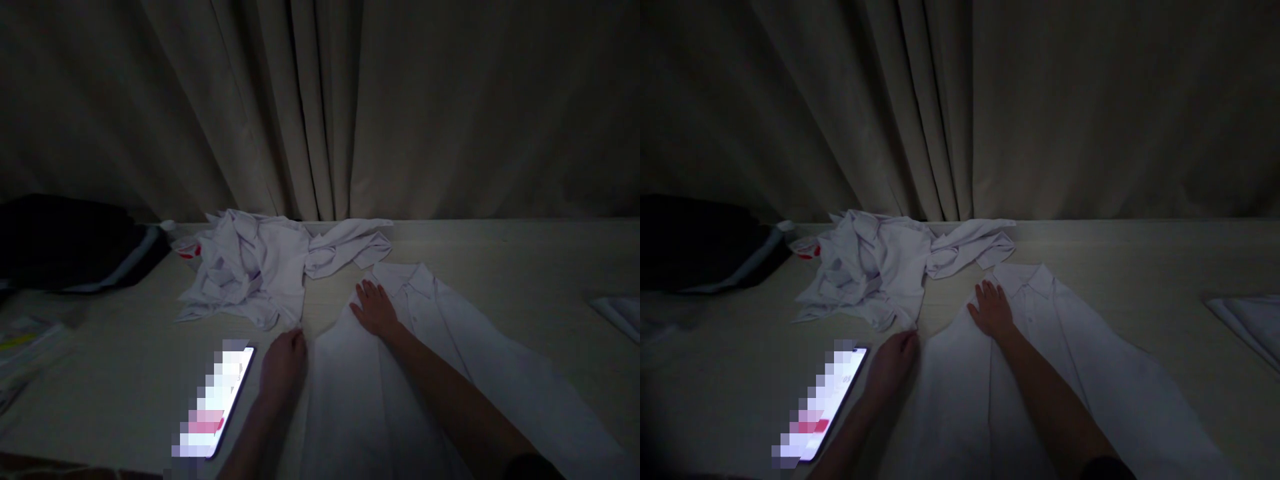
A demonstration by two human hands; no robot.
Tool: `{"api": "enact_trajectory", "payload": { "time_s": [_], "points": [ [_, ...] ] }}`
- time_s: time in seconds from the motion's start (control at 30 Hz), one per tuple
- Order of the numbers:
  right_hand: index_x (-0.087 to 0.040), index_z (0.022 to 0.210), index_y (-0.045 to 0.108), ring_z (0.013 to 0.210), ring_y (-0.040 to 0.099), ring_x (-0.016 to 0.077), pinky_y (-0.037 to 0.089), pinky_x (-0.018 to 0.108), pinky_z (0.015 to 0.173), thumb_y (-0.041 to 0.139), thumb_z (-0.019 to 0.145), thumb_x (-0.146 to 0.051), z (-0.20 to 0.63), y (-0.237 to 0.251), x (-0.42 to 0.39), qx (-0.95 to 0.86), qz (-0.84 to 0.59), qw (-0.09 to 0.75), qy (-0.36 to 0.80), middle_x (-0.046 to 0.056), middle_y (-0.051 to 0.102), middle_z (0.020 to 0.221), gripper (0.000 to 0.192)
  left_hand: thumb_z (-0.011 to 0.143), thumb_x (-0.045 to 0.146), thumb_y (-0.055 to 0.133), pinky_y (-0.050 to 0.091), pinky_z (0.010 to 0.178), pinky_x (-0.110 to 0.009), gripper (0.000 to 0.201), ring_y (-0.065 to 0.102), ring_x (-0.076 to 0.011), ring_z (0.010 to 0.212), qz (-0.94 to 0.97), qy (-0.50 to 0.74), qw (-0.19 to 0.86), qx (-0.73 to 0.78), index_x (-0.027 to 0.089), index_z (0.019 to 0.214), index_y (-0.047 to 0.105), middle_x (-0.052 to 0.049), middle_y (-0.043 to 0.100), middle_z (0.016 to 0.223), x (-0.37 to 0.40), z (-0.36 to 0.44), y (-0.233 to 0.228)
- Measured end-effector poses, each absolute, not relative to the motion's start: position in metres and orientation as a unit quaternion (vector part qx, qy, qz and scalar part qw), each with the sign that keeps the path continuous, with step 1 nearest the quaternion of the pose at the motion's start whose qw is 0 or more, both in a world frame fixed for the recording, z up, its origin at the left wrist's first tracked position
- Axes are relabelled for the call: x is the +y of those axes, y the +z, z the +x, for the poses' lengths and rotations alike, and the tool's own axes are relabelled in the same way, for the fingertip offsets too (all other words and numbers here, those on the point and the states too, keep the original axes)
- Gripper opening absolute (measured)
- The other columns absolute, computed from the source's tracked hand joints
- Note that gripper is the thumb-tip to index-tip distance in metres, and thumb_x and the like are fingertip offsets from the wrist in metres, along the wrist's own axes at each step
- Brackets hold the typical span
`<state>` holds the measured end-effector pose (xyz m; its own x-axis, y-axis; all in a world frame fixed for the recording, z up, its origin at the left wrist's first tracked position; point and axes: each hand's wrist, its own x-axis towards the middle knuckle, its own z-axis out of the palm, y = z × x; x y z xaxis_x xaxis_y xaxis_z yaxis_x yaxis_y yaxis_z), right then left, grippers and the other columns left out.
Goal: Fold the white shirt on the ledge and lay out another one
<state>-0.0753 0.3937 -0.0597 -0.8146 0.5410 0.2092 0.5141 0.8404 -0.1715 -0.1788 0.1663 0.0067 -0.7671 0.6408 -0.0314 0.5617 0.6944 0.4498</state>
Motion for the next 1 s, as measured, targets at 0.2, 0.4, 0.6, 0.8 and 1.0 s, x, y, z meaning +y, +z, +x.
{"api": "enact_trajectory", "payload": {
  "time_s": [0.2, 0.4, 0.6, 0.8, 1.0],
  "points": [
    [-0.012, 0.141, 0.035, 0.139, 0.025, 0.0267, 0.012, 0.045, 0.114, 0.03, 0.091, -0.051, -0.075, -0.058, 0.393, -0.948, -0.281, 0.135, 0.062, 0.017, 0.033, 0.149, 0.064, 0.084, 0.041, 0.042, 0.043, 0.073, -0.028, 0.034, 0.065, -0.0189, 0.085, 0.319, 0.244, 0.206, 0.892, 0.019, 0.088, 0.068, -0.008, 0.073, 0.09, 0.182, -0.176, 0.012],
    [-0.013, 0.14, 0.036, 0.138, 0.026, 0.0265, 0.013, 0.045, 0.113, 0.032, 0.091, -0.05, -0.074, -0.058, 0.393, -0.946, -0.286, 0.14, 0.066, 0.016, 0.034, 0.149, 0.062, 0.078, 0.038, 0.05, 0.041, 0.072, -0.029, 0.028, 0.063, -0.0198, 0.082, 0.313, 0.252, 0.218, 0.889, 0.017, 0.084, 0.066, -0.009, 0.071, 0.088, 0.187, -0.183, 0.007],
    [-0.012, 0.138, 0.039, 0.136, 0.03, 0.0266, 0.015, 0.044, 0.113, 0.034, 0.09, -0.049, -0.075, -0.061, 0.393, -0.944, -0.284, 0.161, 0.057, 0.016, 0.037, 0.147, 0.061, 0.069, 0.035, 0.055, 0.04, 0.069, -0.03, 0.019, 0.059, -0.0189, 0.074, 0.302, 0.293, 0.242, 0.874, 0.017, 0.071, 0.062, -0.005, 0.066, 0.075, 0.193, -0.187, 0.0],
    [-0.013, 0.136, 0.042, 0.134, 0.034, 0.0265, 0.018, 0.044, 0.112, 0.035, 0.09, -0.049, -0.074, -0.06, 0.392, -0.942, -0.282, 0.177, 0.043, 0.017, 0.042, 0.144, 0.058, 0.07, 0.044, 0.048, 0.041, 0.062, -0.028, 0.031, 0.054, -0.0148, 0.064, 0.276, 0.383, 0.291, 0.832, 0.016, 0.075, 0.06, 0.0, 0.058, 0.066, 0.191, -0.189, 0.009],
    [-0.013, 0.136, 0.042, 0.134, 0.034, 0.0269, 0.019, 0.044, 0.112, 0.036, 0.09, -0.047, -0.073, -0.058, 0.391, -0.941, -0.285, 0.177, 0.039, 0.016, 0.042, 0.144, 0.058, 0.067, 0.041, 0.053, 0.033, 0.047, -0.023, 0.032, 0.046, -0.0101, 0.048, 0.277, 0.361, 0.412, 0.789, 0.014, 0.079, 0.063, 0.002, 0.055, 0.056, 0.182, -0.195, 0.017]
  ]
}}
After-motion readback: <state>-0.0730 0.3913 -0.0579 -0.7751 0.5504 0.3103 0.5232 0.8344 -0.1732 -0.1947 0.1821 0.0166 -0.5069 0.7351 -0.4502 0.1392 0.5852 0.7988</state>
